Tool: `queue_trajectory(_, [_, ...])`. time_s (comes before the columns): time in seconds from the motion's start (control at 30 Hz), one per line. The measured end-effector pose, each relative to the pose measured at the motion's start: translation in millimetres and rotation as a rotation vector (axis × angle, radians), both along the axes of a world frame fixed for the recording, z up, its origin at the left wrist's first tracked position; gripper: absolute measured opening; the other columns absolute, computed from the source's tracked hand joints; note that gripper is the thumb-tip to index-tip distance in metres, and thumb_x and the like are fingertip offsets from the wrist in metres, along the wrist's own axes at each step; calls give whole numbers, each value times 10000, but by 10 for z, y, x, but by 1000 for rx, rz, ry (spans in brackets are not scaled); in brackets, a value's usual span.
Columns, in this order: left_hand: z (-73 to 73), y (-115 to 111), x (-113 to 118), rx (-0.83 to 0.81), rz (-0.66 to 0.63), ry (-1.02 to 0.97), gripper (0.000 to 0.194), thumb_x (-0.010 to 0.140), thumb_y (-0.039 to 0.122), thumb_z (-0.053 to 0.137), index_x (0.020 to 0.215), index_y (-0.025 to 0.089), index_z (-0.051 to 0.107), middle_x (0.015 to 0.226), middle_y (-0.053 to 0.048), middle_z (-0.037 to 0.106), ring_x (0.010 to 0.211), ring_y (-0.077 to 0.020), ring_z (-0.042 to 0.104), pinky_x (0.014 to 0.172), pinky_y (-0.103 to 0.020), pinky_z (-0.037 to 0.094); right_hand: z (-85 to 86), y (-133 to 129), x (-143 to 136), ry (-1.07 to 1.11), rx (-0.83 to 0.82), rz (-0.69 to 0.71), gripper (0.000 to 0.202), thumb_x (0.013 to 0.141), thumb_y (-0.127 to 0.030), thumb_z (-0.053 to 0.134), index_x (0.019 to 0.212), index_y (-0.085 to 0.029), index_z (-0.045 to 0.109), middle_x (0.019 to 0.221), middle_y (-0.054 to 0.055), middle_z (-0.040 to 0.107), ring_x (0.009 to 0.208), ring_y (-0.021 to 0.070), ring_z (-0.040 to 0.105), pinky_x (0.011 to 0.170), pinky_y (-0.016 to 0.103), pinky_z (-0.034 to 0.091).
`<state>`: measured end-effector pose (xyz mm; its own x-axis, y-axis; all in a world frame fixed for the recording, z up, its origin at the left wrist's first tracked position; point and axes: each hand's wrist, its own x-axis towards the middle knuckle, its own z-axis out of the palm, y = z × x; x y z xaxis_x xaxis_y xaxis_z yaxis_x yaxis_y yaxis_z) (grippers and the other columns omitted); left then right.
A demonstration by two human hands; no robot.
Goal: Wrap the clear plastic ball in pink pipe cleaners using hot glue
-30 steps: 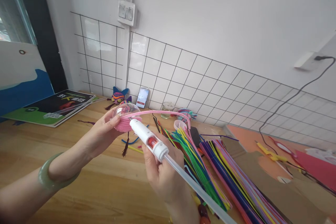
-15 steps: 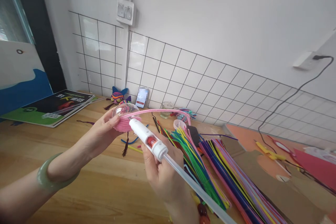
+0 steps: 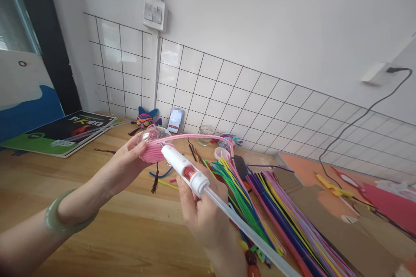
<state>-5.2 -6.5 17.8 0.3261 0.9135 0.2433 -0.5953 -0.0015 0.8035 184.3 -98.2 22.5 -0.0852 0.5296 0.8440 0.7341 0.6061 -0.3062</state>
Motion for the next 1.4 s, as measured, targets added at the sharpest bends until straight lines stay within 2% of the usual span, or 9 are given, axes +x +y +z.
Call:
queue_trajectory(0.13, [18, 5, -10, 5, 6, -5, 546, 797, 393, 751, 1287, 235, 571, 1208, -109, 658, 1044, -255, 610, 908, -385, 475, 75, -15, -14, 92, -10, -31, 89, 900, -229, 602, 911, -167, 666, 695, 37, 677, 533, 155, 598, 501, 258, 504])
queue_trajectory(0.23, [29, 14, -14, 1, 20, -3, 543, 801, 414, 742, 1275, 212, 573, 1233, -130, 646, 1095, -276, 592, 923, -396, 474, 119, -20, 14, 297, -136, -5, 260, 917, -326, 590, 729, -160, 659, 502, -28, 519, 431, 108, 476, 415, 228, 406])
queue_trajectory(0.4, [41, 19, -14, 3, 47, 16, 494, 812, 431, 724, 1239, 216, 599, 1283, -120, 623, 1087, -249, 588, 846, -320, 495, 128, 40, 137, 658, -412, 307, 332, 948, -415, 558, 790, -155, 690, 454, -42, 491, 391, 72, 399, 403, 209, 322])
queue_trajectory(0.6, [36, 50, -33, 0, 33, 10, 406, 855, 428, 680, 1207, 233, 625, 1239, -100, 648, 1116, -244, 587, 848, -313, 502, 57, 216, 255, 776, -528, 672, 412, 915, -509, 570, 733, -155, 675, 372, -70, 422, 296, 58, 306, 371, 221, 323])
queue_trajectory(0.8, [39, 87, -74, -23, 61, -2, 385, 839, 438, 698, 1163, 241, 633, 1249, -93, 641, 1152, -252, 577, 827, -301, 502, -238, 477, 396, 515, -1089, 702, 604, 849, -721, 505, 750, -135, 616, 505, -6, 594, 279, 30, 321, 320, 188, 277])
queue_trajectory(0.9, [47, 79, -76, -30, 79, -3, 390, 814, 439, 723, 1134, 230, 644, 1230, -92, 646, 1124, -248, 585, 809, -295, 502, -397, 594, 381, 160, -1473, 583, 551, 818, -679, 594, 872, -132, 632, 506, -46, 568, 309, 40, 406, 321, 156, 288])
queue_trajectory(1.0, [43, 69, -63, -8, 55, 8, 360, 837, 436, 699, 1132, 233, 656, 1189, -78, 662, 1075, -221, 597, 816, -283, 498, -535, 666, 263, -109, -1632, 545, 433, 865, -574, 600, 892, -145, 651, 495, -70, 532, 354, 58, 480, 365, 150, 350])
queue_trajectory(1.27, [26, 19, -16, -40, 43, 20, 437, 812, 398, 730, 1197, 219, 626, 1208, -92, 651, 1086, -238, 596, 866, -312, 489, -464, 535, 19, -322, -1202, 122, 265, 908, -337, 584, 720, -158, 637, 716, 40, 666, 689, 173, 633, 623, 265, 439])
queue_trajectory(1.4, [-28, -1, 26, -73, 37, 37, 456, 786, 376, 764, 1194, 236, 615, 1122, -62, 667, 986, -200, 618, 843, -300, 495, -183, 276, -30, -173, -512, 107, 148, 932, -206, 570, 807, -175, 642, 794, 36, 672, 769, 168, 618, 720, 295, 461])
